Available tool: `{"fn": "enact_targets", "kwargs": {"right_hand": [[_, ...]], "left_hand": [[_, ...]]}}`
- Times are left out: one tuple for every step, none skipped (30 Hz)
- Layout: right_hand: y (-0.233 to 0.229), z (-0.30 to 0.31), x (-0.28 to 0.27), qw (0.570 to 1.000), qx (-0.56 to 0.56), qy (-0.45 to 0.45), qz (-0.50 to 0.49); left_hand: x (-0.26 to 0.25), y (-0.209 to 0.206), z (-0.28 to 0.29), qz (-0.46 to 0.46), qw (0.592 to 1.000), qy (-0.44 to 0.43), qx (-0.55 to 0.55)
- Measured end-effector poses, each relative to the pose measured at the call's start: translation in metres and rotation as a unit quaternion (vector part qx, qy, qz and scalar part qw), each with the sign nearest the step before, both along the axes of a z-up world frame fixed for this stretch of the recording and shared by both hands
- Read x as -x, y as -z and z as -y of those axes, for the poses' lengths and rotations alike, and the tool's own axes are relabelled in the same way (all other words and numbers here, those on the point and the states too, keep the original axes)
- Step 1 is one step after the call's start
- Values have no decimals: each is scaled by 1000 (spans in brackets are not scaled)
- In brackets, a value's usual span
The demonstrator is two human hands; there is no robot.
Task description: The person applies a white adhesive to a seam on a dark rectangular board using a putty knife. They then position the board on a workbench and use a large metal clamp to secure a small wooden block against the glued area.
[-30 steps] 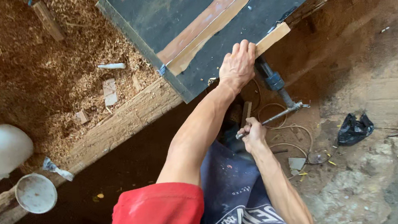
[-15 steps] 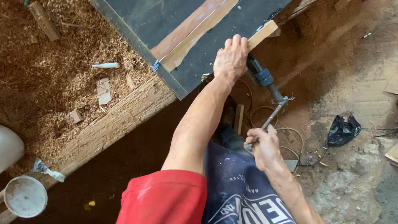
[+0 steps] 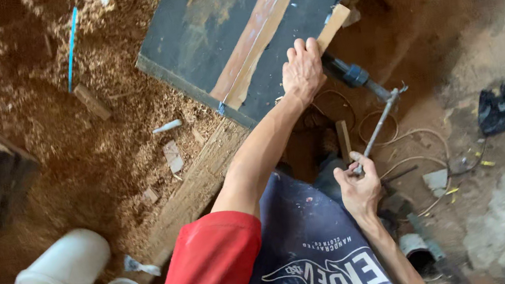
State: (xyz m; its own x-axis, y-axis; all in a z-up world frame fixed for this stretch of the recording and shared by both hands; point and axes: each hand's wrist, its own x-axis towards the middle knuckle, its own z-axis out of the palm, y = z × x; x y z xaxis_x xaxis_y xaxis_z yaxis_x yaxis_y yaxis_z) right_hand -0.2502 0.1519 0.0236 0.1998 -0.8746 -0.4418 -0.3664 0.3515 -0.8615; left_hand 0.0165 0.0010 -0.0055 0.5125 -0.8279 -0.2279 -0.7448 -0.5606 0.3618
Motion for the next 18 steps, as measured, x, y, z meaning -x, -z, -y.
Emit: {"fn": "enact_targets", "kwargs": {"right_hand": [[5, -6, -6, 999, 49, 14, -16], [10, -8, -9, 994, 98, 24, -35], [15, -8, -14, 980, 176, 39, -78], [21, -5, -22, 958, 253, 51, -121], [24, -1, -28, 929, 328, 60, -163], [24, 4, -31, 911, 362, 77, -183], [21, 9, -35, 891, 396, 94, -202], [17, 14, -41, 869, 429, 109, -221], [11, 19, -44, 838, 481, 106, -236], [4, 24, -43, 804, 531, 101, -250], [-1, 29, -43, 767, 578, 95, -263], [-2, 34, -44, 790, 581, 83, -180], [1, 40, -44, 806, 580, 70, -96], [5, 47, -44, 816, 575, 54, -9], [9, 51, -43, 822, 568, 49, -3], [14, 52, -41, 828, 560, 41, 5], [18, 51, -41, 833, 552, 33, 13], [20, 49, -41, 835, 549, 38, 4]], "left_hand": [[-1, -1, 0, -7, 1000, -1, -3], [0, -2, 1, -16, 1000, -5, -6], [1, -3, 2, -14, 1000, -2, -8], [-1, -3, 3, -12, 1000, -1, -9], [-1, -5, 2, -11, 1000, 1, -9], [0, -7, 1, -15, 1000, 4, -12], [0, -10, 0, -18, 1000, 7, -15], [-1, -12, -1, -21, 1000, 9, -18], [-2, -14, -3, -24, 999, 16, -18], [-3, -17, -6, -26, 999, 23, -19], [-2, -19, -7, -29, 999, 29, -20], [-1, -20, -7, -31, 999, 31, -20], [-1, -21, -7, -33, 999, 34, -21], [-2, -21, -6, -34, 999, 32, -21], [-2, -21, -5, -33, 999, 36, -19], [-3, -20, -6, -31, 999, 36, -18], [-4, -18, -6, -30, 999, 37, -18], [-5, -18, -6, -33, 999, 36, -11]]}}
